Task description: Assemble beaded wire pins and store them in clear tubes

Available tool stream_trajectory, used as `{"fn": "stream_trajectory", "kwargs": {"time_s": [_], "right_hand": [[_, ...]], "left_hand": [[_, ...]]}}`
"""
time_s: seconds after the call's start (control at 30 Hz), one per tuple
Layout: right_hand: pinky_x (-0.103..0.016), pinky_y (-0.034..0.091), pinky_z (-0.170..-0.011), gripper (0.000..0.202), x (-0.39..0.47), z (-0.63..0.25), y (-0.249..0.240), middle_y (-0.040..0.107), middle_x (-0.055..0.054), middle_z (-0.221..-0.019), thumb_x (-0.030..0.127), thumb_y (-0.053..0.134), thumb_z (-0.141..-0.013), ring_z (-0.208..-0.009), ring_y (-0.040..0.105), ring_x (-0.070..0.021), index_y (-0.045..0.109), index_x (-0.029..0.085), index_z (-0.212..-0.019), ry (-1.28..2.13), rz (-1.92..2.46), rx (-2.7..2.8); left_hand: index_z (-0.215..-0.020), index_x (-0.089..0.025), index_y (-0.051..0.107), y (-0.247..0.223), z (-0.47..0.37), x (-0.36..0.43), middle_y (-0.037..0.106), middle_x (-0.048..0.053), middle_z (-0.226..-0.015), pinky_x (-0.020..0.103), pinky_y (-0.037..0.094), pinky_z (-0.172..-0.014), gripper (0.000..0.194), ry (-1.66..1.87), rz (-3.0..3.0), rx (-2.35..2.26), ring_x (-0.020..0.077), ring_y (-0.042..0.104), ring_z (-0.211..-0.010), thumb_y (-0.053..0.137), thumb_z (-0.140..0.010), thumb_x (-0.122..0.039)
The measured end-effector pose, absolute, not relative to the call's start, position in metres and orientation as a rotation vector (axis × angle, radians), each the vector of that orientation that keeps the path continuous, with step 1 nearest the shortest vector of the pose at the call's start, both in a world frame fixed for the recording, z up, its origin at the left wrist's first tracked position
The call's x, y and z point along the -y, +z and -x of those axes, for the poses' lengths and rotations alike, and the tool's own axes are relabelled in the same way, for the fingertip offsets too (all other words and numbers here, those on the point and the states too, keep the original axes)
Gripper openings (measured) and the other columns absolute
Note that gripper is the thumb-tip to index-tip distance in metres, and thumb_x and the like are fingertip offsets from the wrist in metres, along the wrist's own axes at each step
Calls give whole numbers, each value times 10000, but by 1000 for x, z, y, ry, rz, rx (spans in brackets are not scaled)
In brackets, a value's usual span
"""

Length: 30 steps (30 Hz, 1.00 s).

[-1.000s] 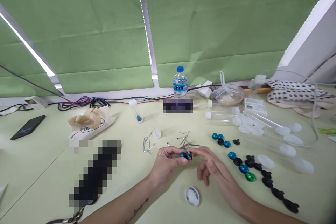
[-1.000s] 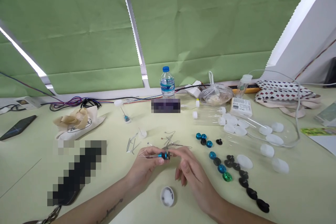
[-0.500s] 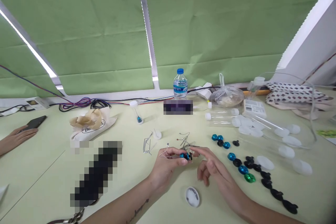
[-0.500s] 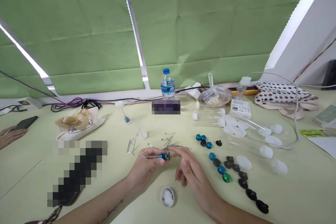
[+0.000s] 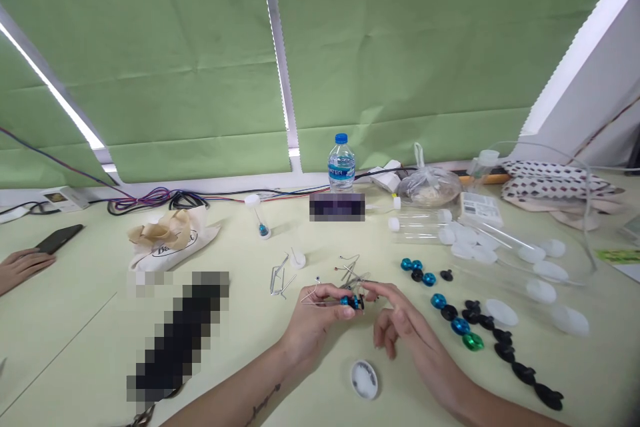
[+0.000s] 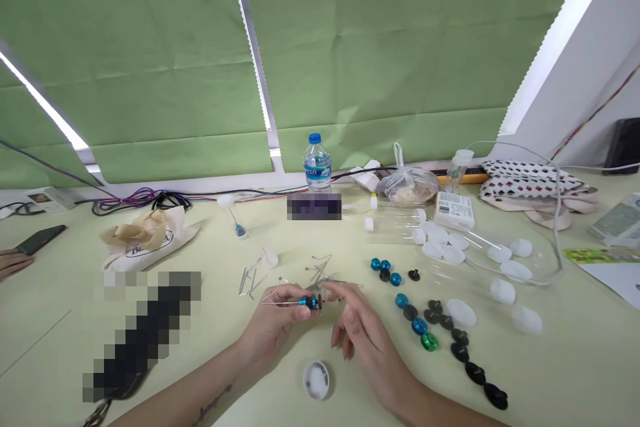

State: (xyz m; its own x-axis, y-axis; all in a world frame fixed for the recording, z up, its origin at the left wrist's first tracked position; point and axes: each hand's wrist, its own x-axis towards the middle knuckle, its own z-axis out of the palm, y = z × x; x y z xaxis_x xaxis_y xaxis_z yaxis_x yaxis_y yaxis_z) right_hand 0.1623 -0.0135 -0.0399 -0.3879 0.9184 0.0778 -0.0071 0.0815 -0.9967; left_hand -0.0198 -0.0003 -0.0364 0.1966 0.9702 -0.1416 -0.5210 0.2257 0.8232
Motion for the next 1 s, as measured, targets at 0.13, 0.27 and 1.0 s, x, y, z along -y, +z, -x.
{"fn": "stream_trajectory", "kwargs": {"time_s": [0.13, 0.27, 1.0], "right_hand": [[-269, 440, -530, 404, 14, -162, -39, 477, -89, -1105, 450, 287, -969, -678, 547, -128, 508, 236, -1230, 1425, 923, 1550], [-271, 444, -533, 415, 14, -162, -38, 480, -96, -1127, 462, 287, -966, -662, 541, -124, 462, 247, -1275, 1427, 936, 1533], [-266, 442, -528, 405, 14, -162, -40, 478, -93, -1123, 446, 287, -971, -684, 558, -129, 503, 244, -1247, 1422, 911, 1547]], "left_hand": [[-725, -119, 717, -36, 20, 1, 741, 76, -754, 339, 503, -794, 188, 1178, -734, -750, 195, 684, -740, 809, -568, -69], [-729, -123, 718, -38, 20, 0, 738, 63, -748, 346, 509, -796, 200, 1189, -722, -760, 186, 681, -719, 814, -561, -72], [-723, -121, 718, -38, 21, 0, 743, 79, -775, 359, 496, -821, 220, 1183, -706, -785, 190, 677, -729, 836, -538, -120]]}}
